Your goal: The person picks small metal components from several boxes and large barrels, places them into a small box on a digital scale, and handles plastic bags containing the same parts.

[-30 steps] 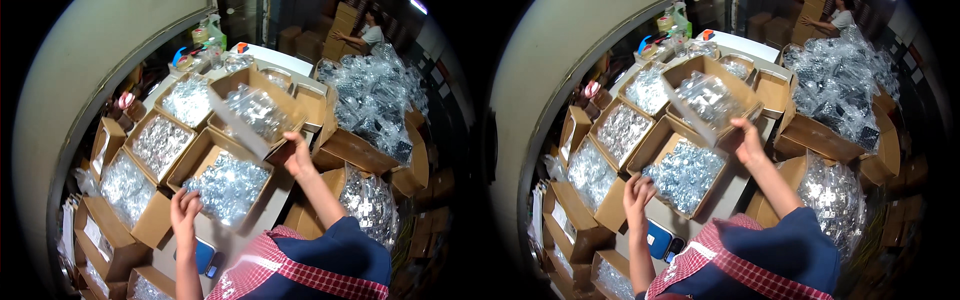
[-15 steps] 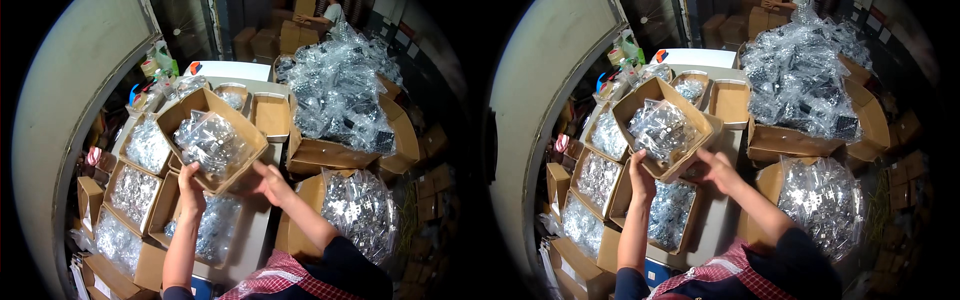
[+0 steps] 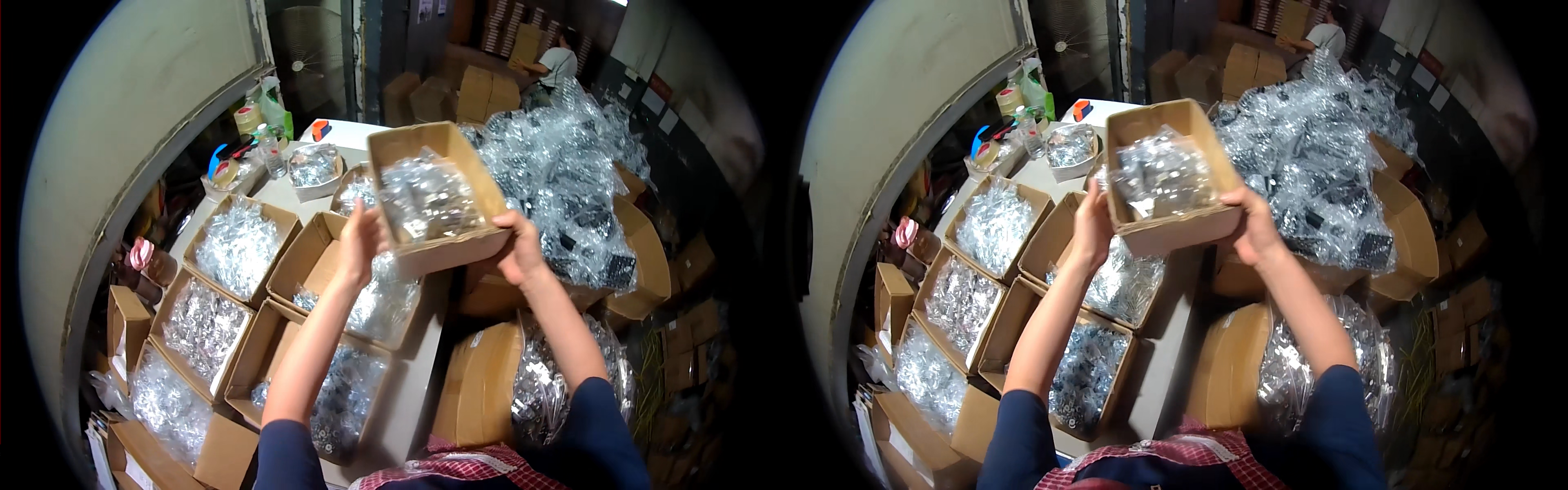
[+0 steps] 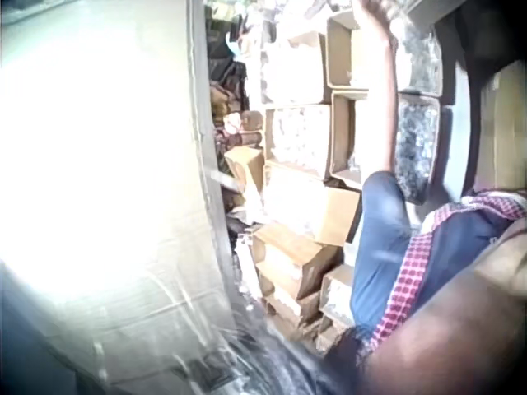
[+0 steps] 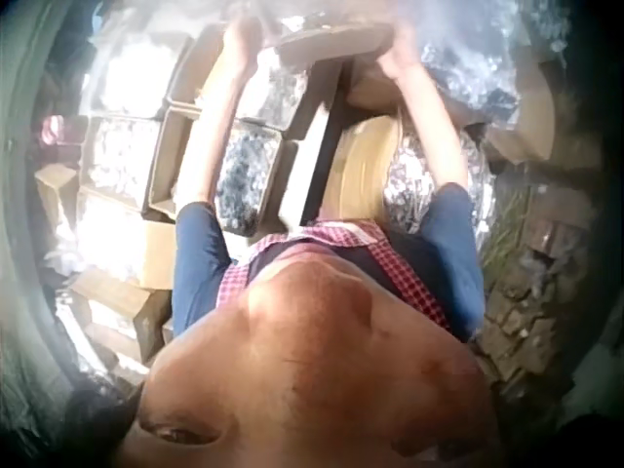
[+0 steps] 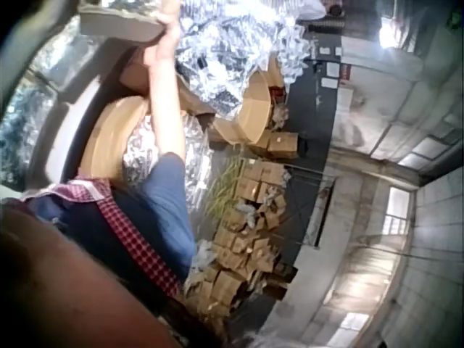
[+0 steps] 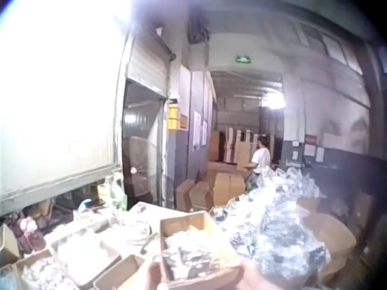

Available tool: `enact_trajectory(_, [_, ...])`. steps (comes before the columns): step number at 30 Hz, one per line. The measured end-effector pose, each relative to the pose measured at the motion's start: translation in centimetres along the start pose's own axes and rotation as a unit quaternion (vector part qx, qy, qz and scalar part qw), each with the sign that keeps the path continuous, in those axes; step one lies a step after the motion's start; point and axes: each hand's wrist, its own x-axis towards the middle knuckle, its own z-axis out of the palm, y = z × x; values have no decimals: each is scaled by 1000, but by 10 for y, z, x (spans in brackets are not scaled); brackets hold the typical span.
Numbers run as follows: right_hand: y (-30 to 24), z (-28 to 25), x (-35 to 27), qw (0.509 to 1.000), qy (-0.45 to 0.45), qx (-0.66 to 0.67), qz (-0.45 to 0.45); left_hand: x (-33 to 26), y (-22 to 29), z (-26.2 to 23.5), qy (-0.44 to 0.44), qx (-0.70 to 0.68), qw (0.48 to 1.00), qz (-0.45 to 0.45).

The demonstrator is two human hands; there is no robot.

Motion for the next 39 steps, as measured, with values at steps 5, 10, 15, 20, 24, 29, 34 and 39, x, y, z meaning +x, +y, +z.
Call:
enact_trajectory(5, [-55, 5, 5, 985, 96, -133, -49, 96, -50, 16, 42, 564, 822, 63])
enact_trajectory(10, [-76, -11, 21, 968, 162, -192, -21, 161, -130, 34, -145, 746, 650, -20])
enact_trajectory(15, [-67, 25, 59, 967, 132, -217, -27, 202, -97, -42, -82, 839, 537, 21])
enact_trajectory(20, [-68, 14, 88, 951, 142, -274, 7, 206, -95, -64, 22, 821, 565, -84])
enact_trajectory(24, [-66, 7, 96, 928, 175, -328, 21, 204, -87, -58, 15, 811, 573, -118])
enact_trajectory(29, [-51, 28, 104, 918, 174, -357, 9, 213, -81, -79, 72, 719, 687, 77])
enact_trajectory(34, [-60, 22, 115, 875, 203, -436, 52, 208, -85, -66, 60, 680, 717, 139])
enact_trajectory(39, [-74, 36, 132, 808, 164, -559, 88, 210, -85, -66, 76, 674, 723, 133])
